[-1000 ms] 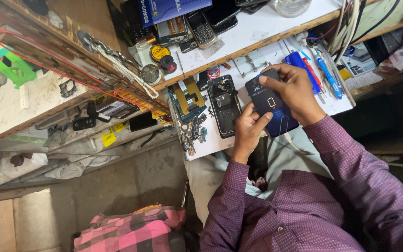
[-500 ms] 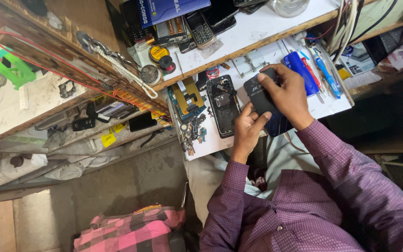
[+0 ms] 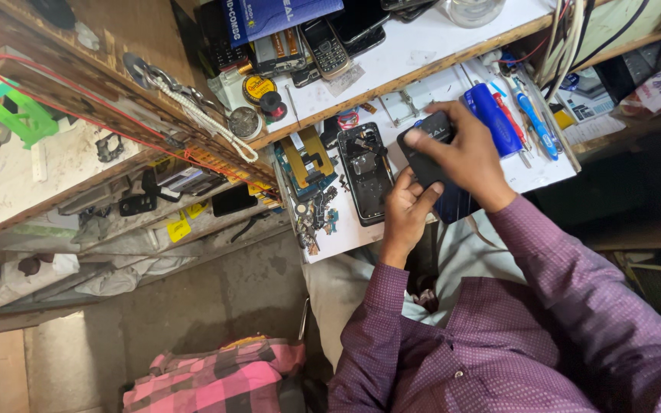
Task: The person tests a replacement phone screen with a black test board, then disassembles a phone, removes its back cover and battery, and connects the flex cable of a new teal screen assembly to the phone frame. They then apply adhesive from a tube to the phone frame.
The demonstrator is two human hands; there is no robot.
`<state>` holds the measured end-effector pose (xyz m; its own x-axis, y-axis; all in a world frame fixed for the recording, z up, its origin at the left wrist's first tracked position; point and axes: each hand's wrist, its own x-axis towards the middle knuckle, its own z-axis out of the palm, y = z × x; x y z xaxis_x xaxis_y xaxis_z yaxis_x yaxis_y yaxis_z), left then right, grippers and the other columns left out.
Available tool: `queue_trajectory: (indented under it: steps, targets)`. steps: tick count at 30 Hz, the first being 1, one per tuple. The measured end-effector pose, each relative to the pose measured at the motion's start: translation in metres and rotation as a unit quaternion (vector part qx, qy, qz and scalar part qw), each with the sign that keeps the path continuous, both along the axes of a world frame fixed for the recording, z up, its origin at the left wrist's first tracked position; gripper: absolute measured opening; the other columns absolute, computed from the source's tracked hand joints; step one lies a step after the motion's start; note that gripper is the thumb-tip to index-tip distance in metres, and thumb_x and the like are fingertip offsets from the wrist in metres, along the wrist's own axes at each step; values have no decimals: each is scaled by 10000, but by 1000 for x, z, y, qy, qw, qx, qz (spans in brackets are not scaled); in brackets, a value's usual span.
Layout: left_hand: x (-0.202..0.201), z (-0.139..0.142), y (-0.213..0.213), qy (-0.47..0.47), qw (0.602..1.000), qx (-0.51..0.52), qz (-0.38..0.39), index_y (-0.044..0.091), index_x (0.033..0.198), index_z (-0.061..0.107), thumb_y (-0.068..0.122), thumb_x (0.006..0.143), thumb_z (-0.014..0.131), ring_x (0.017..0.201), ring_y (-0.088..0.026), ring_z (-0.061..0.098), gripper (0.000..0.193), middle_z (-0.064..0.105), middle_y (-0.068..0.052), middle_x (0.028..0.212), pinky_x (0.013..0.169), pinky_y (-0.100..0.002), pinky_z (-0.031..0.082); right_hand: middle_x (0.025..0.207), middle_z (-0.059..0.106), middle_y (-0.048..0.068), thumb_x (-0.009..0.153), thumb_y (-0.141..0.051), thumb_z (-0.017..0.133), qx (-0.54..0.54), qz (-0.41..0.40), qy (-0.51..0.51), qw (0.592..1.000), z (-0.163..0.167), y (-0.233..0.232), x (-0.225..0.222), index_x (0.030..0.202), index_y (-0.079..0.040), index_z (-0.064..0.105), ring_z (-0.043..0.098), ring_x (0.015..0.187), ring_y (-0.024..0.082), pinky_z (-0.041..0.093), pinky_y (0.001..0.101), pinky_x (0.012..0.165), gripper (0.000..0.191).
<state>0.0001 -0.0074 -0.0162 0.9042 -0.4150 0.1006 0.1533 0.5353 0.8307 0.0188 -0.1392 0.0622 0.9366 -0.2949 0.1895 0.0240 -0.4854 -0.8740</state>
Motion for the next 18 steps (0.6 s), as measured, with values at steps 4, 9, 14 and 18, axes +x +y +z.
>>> queue_trajectory:
  steps: [4,9,14,18]
  targets:
    - [-1,-1,2,6,1000,19,1,-33,1448,479,10,1024,631,1127,-138,651,453,693,-122,1257,965,-278,519,1061,674,-8,1021,-320,653,211,17,-13,977,-3,-18,-6,1308,-73,628,614,899,70,503,224,744,379]
    - [-1,-3,5,3,1000,18,1,-41,1461,468,48,1035,642,1132,-136,656,468,695,-122,1254,984,-267,528,1011,694,3,1105,-287,553,248,16,52,967,-20,-39,-41,1255,-37,693,598,884,75,502,210,790,324]
    - [-3,-5,6,32,999,6,-5,-39,1457,464,65,1035,644,1133,-142,658,470,694,-132,1256,969,-267,535,1001,683,-4,1000,-180,661,290,28,85,953,-45,-43,-71,1265,20,672,607,884,53,489,203,795,332]
    - [-2,-8,7,41,999,3,-10,-36,1445,467,73,1026,646,1133,-148,662,468,687,-141,1263,964,-277,544,983,604,-3,924,-66,792,252,23,91,963,-59,-39,-80,1276,74,685,528,872,49,462,208,779,394]
